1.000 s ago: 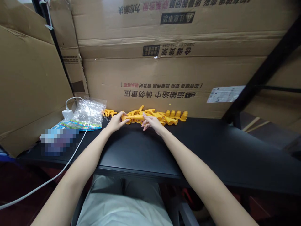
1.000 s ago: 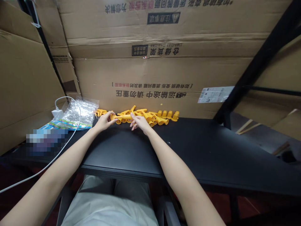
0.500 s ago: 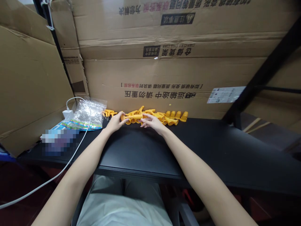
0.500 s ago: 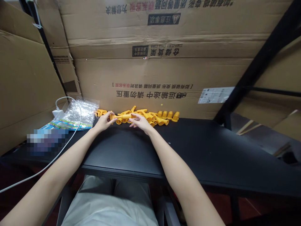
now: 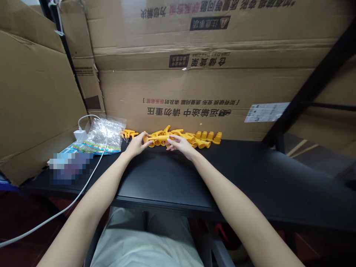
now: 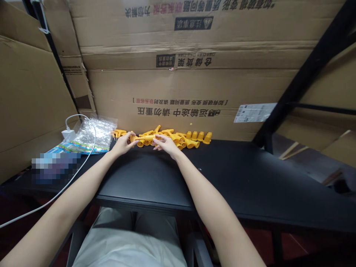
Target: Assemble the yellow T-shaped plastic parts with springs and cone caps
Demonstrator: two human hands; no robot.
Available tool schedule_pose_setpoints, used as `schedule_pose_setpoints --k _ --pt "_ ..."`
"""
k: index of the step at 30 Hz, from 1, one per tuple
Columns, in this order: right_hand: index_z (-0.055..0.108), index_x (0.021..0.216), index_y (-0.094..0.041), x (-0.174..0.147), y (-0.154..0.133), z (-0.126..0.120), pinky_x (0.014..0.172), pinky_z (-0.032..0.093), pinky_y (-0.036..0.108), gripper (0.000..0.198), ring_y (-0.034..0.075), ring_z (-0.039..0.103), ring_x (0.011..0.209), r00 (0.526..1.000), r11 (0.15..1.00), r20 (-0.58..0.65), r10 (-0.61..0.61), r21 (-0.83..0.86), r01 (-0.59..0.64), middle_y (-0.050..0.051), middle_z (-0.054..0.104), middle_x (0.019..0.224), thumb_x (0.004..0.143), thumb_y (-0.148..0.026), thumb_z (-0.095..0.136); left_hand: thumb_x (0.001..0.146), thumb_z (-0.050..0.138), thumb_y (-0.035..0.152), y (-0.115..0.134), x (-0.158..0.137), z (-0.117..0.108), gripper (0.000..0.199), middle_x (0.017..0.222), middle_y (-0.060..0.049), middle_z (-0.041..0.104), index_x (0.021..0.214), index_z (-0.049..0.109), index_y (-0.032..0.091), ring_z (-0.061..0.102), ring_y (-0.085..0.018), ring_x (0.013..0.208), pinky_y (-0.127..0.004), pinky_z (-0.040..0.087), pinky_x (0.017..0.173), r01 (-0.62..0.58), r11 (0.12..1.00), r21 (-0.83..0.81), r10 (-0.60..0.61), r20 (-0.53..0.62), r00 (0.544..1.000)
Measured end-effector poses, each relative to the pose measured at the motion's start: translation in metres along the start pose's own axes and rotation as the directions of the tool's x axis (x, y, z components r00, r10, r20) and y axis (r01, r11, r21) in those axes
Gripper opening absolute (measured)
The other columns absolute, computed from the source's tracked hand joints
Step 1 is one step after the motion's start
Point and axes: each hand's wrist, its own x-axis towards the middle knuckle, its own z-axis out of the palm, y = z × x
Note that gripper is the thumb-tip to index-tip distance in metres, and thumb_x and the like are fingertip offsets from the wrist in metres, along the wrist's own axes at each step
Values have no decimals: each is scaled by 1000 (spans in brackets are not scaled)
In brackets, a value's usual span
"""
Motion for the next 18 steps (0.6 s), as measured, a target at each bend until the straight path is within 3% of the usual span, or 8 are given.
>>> schedule_pose_setpoints --k 18 --pt "64 114 -15 2 5 0 58 56 23 33 15 71 63 999 997 5 33 75 -33 8 73 85 85 -30 67 85 59 40 1 -1 1 28 78 1 58 104 55 20 54 -13 64 -25 44 68 3 1000 20 -4 13 1000"
